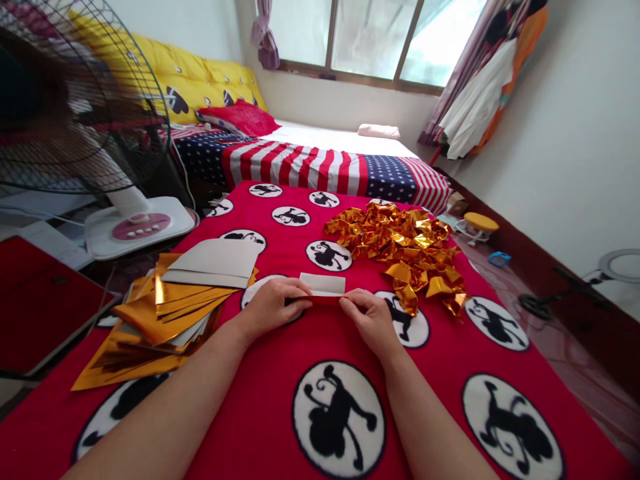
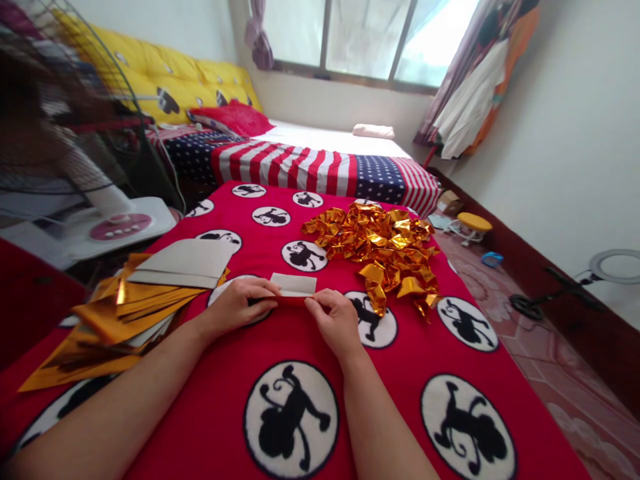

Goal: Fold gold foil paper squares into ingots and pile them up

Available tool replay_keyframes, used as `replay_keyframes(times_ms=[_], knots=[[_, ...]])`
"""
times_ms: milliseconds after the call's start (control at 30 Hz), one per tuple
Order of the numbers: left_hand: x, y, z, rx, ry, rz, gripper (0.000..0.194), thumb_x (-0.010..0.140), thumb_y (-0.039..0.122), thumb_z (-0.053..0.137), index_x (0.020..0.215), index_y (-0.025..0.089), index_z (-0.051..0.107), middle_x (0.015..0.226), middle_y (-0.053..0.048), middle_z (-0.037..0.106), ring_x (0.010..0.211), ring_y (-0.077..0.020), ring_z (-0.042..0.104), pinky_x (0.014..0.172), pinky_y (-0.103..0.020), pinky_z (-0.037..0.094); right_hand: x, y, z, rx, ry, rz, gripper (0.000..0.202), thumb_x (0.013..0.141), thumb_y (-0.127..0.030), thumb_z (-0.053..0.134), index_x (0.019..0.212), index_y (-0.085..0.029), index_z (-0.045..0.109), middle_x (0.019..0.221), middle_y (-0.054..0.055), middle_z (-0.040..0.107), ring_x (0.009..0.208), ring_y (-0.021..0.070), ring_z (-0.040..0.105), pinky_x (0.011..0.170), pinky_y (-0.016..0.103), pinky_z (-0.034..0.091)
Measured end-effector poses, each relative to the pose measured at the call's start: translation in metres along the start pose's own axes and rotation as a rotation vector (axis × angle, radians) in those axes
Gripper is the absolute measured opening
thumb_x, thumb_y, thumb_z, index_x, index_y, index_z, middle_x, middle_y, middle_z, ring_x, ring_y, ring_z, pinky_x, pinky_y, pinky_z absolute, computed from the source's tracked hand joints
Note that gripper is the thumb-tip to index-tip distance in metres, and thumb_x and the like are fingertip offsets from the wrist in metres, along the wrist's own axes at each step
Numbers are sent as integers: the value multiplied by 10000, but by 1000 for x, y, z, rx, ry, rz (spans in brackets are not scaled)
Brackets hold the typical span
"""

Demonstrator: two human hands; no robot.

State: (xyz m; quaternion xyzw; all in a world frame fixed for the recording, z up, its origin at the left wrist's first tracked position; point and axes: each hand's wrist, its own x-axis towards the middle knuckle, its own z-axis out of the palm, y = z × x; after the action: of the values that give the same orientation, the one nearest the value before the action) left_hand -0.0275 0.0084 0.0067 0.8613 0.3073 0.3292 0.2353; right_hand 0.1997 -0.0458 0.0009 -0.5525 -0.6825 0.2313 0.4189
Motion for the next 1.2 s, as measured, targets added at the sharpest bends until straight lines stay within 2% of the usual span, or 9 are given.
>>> replay_keyframes(times_ms=[133, 300, 433, 733, 933, 1033, 1133, 1200], knots=[[0, -1, 0, -27, 13, -64, 168, 856, 236, 594, 856, 192, 756, 964, -50, 746, 879, -166, 685, 814, -250, 501, 1, -3, 4, -143, 52, 64, 281, 867, -342, 564, 626, -203, 598, 692, 7, 624, 674, 148, 564, 619, 250, 390], [2, -1, 3, -65, 71, -181, 134, 820, 226, 638, 879, 186, 751, 935, -48, 746, 871, -168, 680, 816, -254, 500, 3, -6, 9, -285, 137, 182, 244, 789, -374, 636, 618, -205, 597, 629, -15, 607, 596, 130, 535, 565, 246, 336], [5, 0, 8, -25, 134, -243, 90, 787, 222, 663, 794, 178, 741, 864, -48, 740, 805, -173, 675, 768, -270, 500, 5, -9, 10, -352, 159, 211, 262, 793, -392, 626, 611, -207, 588, 644, -20, 615, 597, 127, 538, 565, 248, 314], [4, -2, 14, 0, 167, -240, 65, 757, 187, 664, 708, 176, 706, 821, -38, 696, 764, -156, 644, 731, -270, 489, 8, -12, 13, -450, 168, 284, 258, 790, -404, 617, 609, -220, 597, 648, -24, 633, 607, 136, 551, 566, 256, 286], [6, 2, 13, 129, 201, -298, 54, 727, 230, 693, 707, 186, 670, 891, -30, 625, 813, -165, 603, 755, -288, 479, 10, -13, 16, -481, 170, 291, 257, 783, -373, 621, 586, -213, 581, 639, -26, 607, 600, 129, 533, 561, 258, 276], [7, 0, 12, 219, 218, -356, 160, 690, 268, 732, 806, 192, 651, 932, -35, 600, 893, -199, 585, 814, -317, 474, 9, -12, 17, -505, 161, 275, 247, 792, -371, 629, 619, -207, 565, 681, -23, 586, 611, 129, 528, 567, 262, 294], [6, -5, 10, 327, 218, -404, 374, 645, 375, 775, 951, 198, 651, 983, -55, 585, 961, -244, 562, 877, -363, 456, 10, -11, 17, -552, 178, 269, 182, 775, -375, 663, 787, -201, 608, 845, 12, 593, 712, 156, 563, 604, 270, 337], [6, -8, 9, 377, 203, -428, 444, 627, 461, 779, 970, 202, 666, 999, -65, 581, 971, -262, 554, 901, -386, 438, 12, -12, 15, -572, 170, 280, 227, 764, -378, 675, 894, -199, 626, 933, 37, 584, 769, 177, 578, 626, 280, 358]])
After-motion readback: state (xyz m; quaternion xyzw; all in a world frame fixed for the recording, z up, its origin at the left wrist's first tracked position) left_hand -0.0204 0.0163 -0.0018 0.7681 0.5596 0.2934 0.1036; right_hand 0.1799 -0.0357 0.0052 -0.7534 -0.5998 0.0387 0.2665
